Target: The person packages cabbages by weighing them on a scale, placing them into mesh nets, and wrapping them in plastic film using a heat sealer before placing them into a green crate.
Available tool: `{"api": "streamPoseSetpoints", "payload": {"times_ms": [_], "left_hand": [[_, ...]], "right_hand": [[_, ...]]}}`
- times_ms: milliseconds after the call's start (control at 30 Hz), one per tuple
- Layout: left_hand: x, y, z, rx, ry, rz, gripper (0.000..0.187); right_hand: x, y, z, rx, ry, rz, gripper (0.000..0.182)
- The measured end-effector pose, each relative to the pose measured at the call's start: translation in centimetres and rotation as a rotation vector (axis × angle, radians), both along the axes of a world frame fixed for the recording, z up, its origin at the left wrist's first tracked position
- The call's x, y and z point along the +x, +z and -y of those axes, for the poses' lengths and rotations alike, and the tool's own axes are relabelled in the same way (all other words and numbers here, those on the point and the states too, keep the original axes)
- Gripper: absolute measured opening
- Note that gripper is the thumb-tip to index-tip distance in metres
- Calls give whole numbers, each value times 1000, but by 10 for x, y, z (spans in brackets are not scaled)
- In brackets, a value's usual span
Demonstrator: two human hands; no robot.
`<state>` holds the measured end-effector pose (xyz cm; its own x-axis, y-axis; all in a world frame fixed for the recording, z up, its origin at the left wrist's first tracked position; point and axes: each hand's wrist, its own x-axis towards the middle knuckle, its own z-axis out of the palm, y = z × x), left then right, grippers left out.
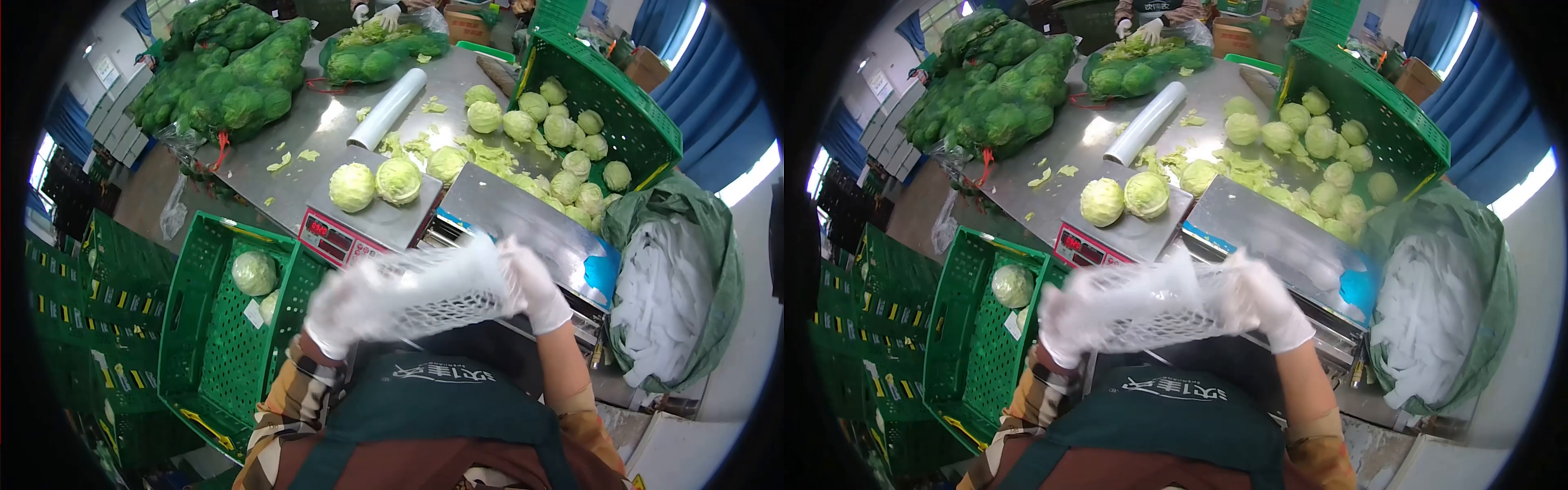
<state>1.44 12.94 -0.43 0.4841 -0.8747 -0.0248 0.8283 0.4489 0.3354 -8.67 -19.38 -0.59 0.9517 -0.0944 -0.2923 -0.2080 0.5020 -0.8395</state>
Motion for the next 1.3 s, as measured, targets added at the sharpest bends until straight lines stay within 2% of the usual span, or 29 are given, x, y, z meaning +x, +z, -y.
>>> {"api": "streamPoseSetpoints", "payload": {"times_ms": [33,67,133,167,200,233,267,300,367,400,433,467,500,533,567,600,667,733,767,800,867,900,1000,1033,1067,1133,1200,1233,1300], "left_hand": [[7,28,10,0,236,132,54],[17,40,8,-2,384,102,51],[16,68,14,-81,537,109,50],[15,61,15,-80,539,110,50],[13,47,15,-210,344,154,49],[11,39,17,-338,146,196,49],[2,54,26,-156,146,330,46],[-3,55,29,-97,72,388,44],[-2,49,27,144,-47,581,43],[1,44,25,329,-90,715,43],[-4,44,28,538,-27,644,35],[4,35,25,540,-23,646,35],[19,13,20,708,35,626,29],[36,-12,17,875,94,601,24],[57,-41,17,913,305,521,20],[79,-66,19,943,515,436,20],[122,-86,24,994,775,297,28],[152,-85,30,1143,891,308,37],[168,-85,32,1359,824,411,49],[179,-86,35,1355,828,413,49],[203,-95,43,1676,920,731,62],[219,-103,41,1651,748,750,74],[244,-112,48,1555,591,853,77],[260,-139,49,1389,545,882,79],[265,-145,48,1384,544,887,79],[271,-153,48,1083,407,623,77],[264,-135,51,1058,431,591,75],[262,-128,53,1010,433,540,73],[270,-136,54,869,412,436,67]], "right_hand": [[-8,15,-13,-117,207,-96,22],[-14,32,-29,-235,415,-191,23],[-15,37,-49,-222,684,-154,25],[-14,31,-53,-244,690,-82,20],[-9,17,-48,-245,693,-80,20],[-3,-2,-37,-397,652,-78,20],[3,-4,-32,-548,607,-73,20],[8,4,-22,-567,380,-142,19],[32,-3,-20,-161,-230,-19,19],[40,-23,9,-208,-193,62,23],[48,-13,12,-39,-199,127,23],[57,-3,13,133,-204,191,25],[69,-2,7,135,-200,192,25],[83,-1,-4,141,-267,137,25],[95,-3,-14,147,-336,82,25],[108,-16,-19,-61,-280,74,25],[134,-29,-25,-441,-198,-173,27],[169,-57,-32,-446,-286,-155,29],[183,-65,-33,-688,-338,-144,38],[199,-72,-33,-689,-339,-139,38],[228,-74,-35,-881,-425,-244,52],[232,-66,-35,-973,-419,-282,63],[249,-67,-27,-1169,-250,-382,71],[258,-76,-23,-1170,-256,-381,71],[271,-97,-16,-1181,-171,-424,75],[297,-143,-2,-1188,-90,-468,80],[317,-179,8,-840,-48,-400,84],[304,-140,3,-639,9,-398,79],[299,-132,7,-560,61,-282,76]]}}
